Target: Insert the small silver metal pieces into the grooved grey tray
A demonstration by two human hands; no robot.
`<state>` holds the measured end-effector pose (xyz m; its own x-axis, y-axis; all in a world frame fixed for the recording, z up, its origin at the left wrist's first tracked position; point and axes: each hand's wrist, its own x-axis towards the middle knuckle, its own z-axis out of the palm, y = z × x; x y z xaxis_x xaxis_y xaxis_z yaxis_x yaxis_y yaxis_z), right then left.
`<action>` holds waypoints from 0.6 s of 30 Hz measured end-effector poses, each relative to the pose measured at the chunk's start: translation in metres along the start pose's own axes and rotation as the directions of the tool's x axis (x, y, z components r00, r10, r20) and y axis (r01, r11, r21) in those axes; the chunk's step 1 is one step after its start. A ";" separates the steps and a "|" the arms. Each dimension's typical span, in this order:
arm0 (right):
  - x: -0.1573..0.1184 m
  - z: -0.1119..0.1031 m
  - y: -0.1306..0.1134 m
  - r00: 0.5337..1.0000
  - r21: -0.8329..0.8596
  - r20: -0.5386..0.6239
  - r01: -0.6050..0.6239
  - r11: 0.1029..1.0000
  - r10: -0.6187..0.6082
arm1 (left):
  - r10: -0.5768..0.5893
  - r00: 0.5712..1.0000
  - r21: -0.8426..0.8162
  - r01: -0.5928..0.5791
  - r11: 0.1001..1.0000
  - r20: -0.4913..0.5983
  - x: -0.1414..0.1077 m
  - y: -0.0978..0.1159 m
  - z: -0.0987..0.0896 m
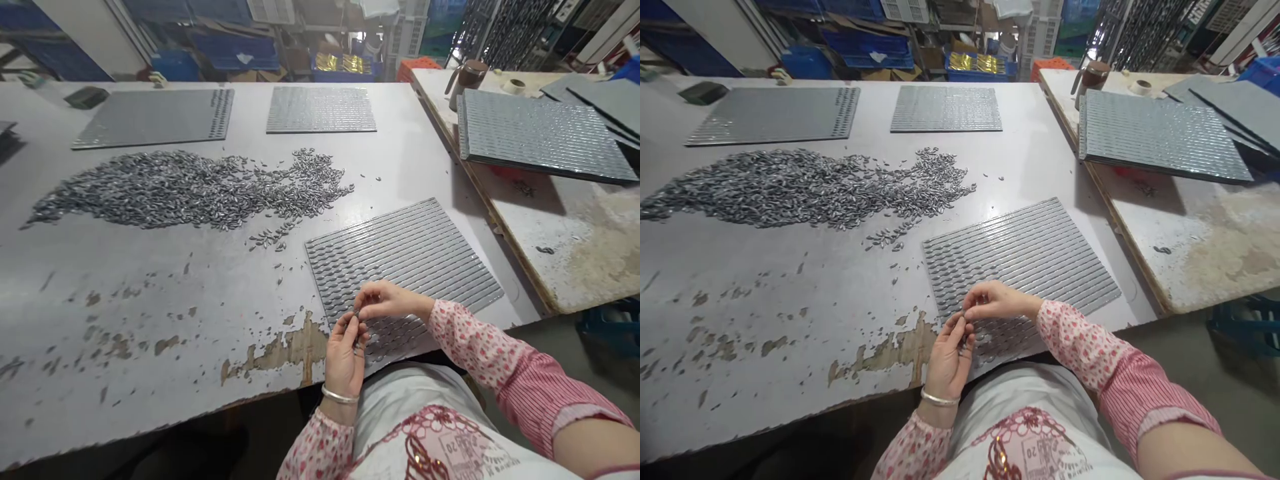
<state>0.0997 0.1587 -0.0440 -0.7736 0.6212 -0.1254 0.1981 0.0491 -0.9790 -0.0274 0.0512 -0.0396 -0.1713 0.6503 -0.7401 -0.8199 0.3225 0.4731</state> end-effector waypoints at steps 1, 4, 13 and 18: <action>-0.005 0.007 -0.002 1.000 0.056 -0.022 -0.003 0.998 0.004 | 0.023 1.000 0.014 -0.023 1.000 -0.001 0.001 0.000 0.001; -0.011 0.016 -0.002 0.989 0.257 -0.133 -0.029 0.966 0.065 | 0.051 0.998 0.023 -0.051 0.998 0.034 0.002 0.000 0.005; 0.018 -0.060 0.035 0.893 -0.253 -0.448 -0.088 0.963 -0.036 | -0.155 0.988 -0.075 0.155 0.985 0.004 -0.005 0.012 0.001; 0.028 -0.072 0.042 0.959 -0.670 -0.268 -0.116 0.733 -0.093 | -0.127 0.987 -0.114 0.137 0.984 0.094 -0.003 0.005 -0.008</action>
<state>0.1299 0.2346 -0.0767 -0.5990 0.8006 0.0141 0.6384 0.4881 -0.5951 -0.0355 0.0454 -0.0392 -0.0138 0.6655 -0.7463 -0.8924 0.3284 0.3094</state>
